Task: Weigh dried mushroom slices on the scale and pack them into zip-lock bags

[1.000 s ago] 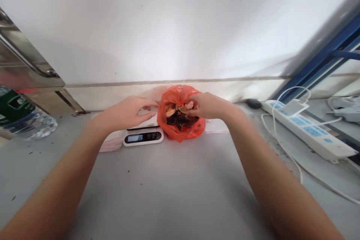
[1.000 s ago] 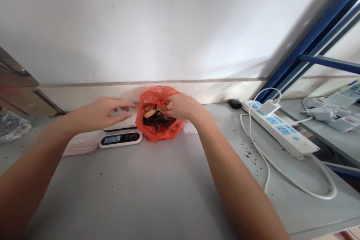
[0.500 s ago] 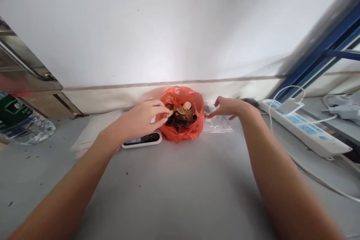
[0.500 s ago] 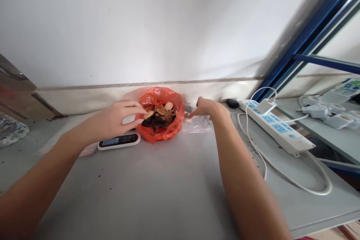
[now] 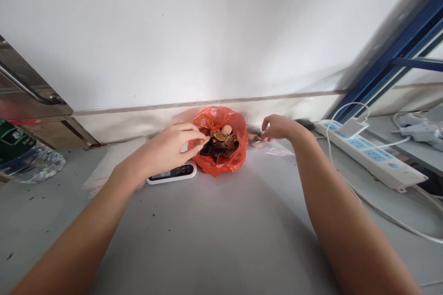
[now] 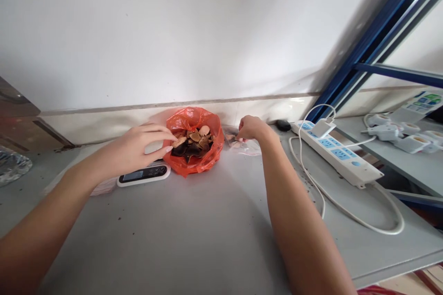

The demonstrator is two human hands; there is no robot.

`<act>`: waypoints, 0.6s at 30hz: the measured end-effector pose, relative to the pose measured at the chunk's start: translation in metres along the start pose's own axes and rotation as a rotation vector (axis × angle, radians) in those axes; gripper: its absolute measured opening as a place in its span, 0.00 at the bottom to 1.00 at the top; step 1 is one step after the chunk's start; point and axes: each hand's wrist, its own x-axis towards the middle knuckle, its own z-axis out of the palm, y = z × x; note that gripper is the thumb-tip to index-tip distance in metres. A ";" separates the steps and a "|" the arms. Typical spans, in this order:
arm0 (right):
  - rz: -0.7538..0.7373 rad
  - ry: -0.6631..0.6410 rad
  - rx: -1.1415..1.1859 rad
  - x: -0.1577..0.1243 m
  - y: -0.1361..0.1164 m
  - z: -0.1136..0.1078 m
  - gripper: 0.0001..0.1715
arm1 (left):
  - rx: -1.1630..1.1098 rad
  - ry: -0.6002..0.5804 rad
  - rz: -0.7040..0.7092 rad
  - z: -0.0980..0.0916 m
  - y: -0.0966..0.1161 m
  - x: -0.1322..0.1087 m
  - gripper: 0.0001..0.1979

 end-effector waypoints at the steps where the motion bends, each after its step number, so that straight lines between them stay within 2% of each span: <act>1: 0.001 0.018 -0.001 0.000 0.000 -0.001 0.14 | 0.000 0.003 0.008 -0.001 0.000 0.000 0.19; 3: 0.008 0.050 -0.003 -0.003 0.001 -0.006 0.14 | -0.002 0.028 0.034 -0.002 0.002 0.000 0.19; 6: 0.019 0.166 0.039 -0.017 -0.003 -0.021 0.15 | -0.039 0.079 0.044 -0.006 0.006 -0.001 0.19; 10: -0.094 0.414 0.208 -0.046 -0.017 -0.042 0.16 | -0.297 0.214 -0.116 -0.010 0.009 -0.001 0.19; 12: -0.293 0.469 0.325 -0.058 -0.028 -0.045 0.17 | -0.547 0.301 -0.239 -0.012 0.009 0.001 0.24; 14: -0.534 0.434 0.398 -0.065 -0.039 -0.041 0.18 | -0.822 0.332 -0.352 -0.014 0.007 0.002 0.31; 16: -0.744 0.361 0.414 -0.069 -0.049 -0.033 0.19 | -1.036 0.291 -0.422 -0.017 0.005 0.002 0.32; 18: -0.892 0.309 0.406 -0.070 -0.057 -0.022 0.17 | -1.138 0.225 -0.420 -0.018 0.004 0.001 0.25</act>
